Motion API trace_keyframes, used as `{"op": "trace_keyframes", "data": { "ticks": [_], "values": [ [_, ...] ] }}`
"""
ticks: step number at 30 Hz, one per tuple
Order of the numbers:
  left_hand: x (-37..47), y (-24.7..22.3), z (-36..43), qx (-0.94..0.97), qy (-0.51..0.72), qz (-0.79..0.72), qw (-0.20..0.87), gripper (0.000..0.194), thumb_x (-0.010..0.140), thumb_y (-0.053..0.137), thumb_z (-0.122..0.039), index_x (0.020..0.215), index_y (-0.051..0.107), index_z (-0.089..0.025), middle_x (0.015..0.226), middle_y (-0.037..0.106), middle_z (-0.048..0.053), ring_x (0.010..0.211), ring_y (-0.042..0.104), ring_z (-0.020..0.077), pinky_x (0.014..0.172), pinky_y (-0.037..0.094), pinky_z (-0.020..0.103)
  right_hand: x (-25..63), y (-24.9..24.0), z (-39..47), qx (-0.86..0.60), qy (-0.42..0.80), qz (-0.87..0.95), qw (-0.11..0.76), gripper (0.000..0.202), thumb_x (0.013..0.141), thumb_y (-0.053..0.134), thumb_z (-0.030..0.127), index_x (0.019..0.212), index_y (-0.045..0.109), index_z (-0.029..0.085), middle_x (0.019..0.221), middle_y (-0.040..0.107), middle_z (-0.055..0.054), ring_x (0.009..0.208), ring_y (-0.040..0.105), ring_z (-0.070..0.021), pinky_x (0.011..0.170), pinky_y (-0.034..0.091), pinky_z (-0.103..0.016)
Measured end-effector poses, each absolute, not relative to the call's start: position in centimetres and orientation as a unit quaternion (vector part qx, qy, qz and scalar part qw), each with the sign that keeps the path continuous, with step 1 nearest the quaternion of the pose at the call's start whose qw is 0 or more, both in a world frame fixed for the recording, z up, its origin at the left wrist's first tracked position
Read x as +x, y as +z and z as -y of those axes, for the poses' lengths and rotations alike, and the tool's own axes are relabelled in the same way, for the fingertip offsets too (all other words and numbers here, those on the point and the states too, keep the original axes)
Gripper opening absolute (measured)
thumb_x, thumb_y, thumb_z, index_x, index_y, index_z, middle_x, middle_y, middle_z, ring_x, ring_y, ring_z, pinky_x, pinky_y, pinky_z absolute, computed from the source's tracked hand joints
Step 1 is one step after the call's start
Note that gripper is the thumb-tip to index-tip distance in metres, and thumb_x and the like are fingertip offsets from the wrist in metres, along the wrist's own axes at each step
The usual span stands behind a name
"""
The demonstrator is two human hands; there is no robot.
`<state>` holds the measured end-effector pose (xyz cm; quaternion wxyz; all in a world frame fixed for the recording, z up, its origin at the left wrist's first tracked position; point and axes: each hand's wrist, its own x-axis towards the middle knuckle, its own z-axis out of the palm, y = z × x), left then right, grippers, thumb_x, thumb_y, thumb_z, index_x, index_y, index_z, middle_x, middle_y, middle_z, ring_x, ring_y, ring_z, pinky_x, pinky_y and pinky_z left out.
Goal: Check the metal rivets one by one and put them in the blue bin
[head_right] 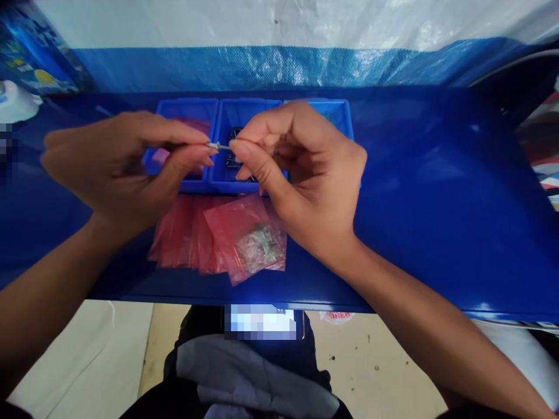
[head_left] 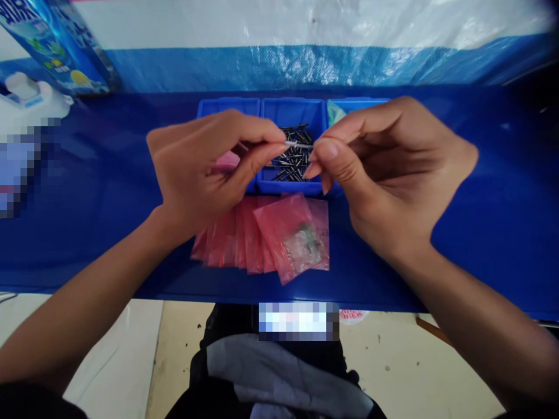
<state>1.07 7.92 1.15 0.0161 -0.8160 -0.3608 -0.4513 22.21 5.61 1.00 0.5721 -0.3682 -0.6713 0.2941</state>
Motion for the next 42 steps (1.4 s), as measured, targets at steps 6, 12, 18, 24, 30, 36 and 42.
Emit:
{"op": "trace_keyframes", "data": {
  "ticks": [6,12,18,24,30,36,42],
  "values": [
    [1.9,1.7,-8.8,-0.814,-0.479,0.325,0.053,0.020,0.107,0.066,-0.030,0.090,0.069,-0.020,0.078,0.073,-0.006,0.065,0.067,0.0055,0.062,0.048,0.021,22.6,1.6,-5.4,-0.376,0.290,0.671,0.569,0.019,0.096,0.073,0.011,0.095,0.075,0.030,0.085,0.074,0.003,0.075,0.072,-0.0179,0.073,0.064,-0.036],
    [1.2,0.7,-8.1,-0.831,-0.471,0.295,0.015,0.006,0.101,0.075,-0.026,0.099,0.069,-0.024,0.086,0.077,-0.005,0.074,0.072,0.0103,0.065,0.055,0.024,22.4,1.5,-5.2,-0.360,0.297,0.672,0.575,0.018,0.093,0.075,0.010,0.098,0.078,0.027,0.088,0.078,0.001,0.069,0.073,-0.0167,0.067,0.065,-0.035],
    [-0.8,0.6,-8.6,-0.833,-0.461,0.304,0.004,0.028,0.112,0.049,-0.023,0.101,0.074,-0.020,0.098,0.079,0.002,0.092,0.076,0.0126,0.081,0.061,0.029,22.5,0.9,-5.8,-0.366,0.251,0.688,0.574,0.009,0.095,0.075,0.015,0.096,0.078,0.023,0.087,0.079,0.001,0.074,0.074,-0.0162,0.067,0.062,-0.032],
    [-3.0,-0.1,-10.7,-0.872,-0.385,0.299,0.046,0.017,0.104,0.070,-0.033,0.115,0.076,-0.023,0.120,0.079,0.002,0.108,0.075,0.0164,0.099,0.064,0.036,24.3,0.9,-7.3,-0.396,0.124,0.759,0.502,0.030,0.102,0.068,0.022,0.131,0.073,0.029,0.135,0.077,-0.007,0.115,0.074,-0.0220,0.093,0.060,-0.038],
    [-2.8,-0.9,-10.5,-0.931,-0.278,0.221,0.081,0.036,0.102,0.073,-0.041,0.129,0.070,-0.018,0.142,0.072,0.011,0.143,0.064,0.0299,0.114,0.065,0.048,24.9,1.4,-6.1,-0.226,-0.023,0.911,0.344,0.015,0.101,0.071,0.034,0.106,0.073,0.020,0.079,0.075,0.000,0.069,0.070,-0.0147,0.063,0.050,-0.030],
    [-2.6,-0.9,-9.7,-0.933,-0.270,0.225,0.074,0.028,0.104,0.070,-0.032,0.128,0.071,-0.017,0.140,0.073,0.011,0.140,0.067,0.0263,0.114,0.066,0.044,23.2,-0.6,-4.4,-0.200,-0.035,0.968,0.146,0.043,0.103,0.057,0.054,0.123,0.066,0.017,0.078,0.072,-0.001,0.068,0.068,-0.0217,0.063,0.036,-0.037],
    [-2.5,-1.0,-9.7,-0.928,-0.271,0.246,0.066,0.025,0.104,0.068,-0.035,0.126,0.072,-0.023,0.138,0.074,0.006,0.141,0.066,0.0239,0.118,0.064,0.041,23.4,-0.7,-5.0,-0.210,0.045,0.962,0.170,0.036,0.097,0.052,0.022,0.128,0.067,0.016,0.083,0.071,0.001,0.069,0.063,-0.0179,0.064,0.033,-0.036]
  ]
}}
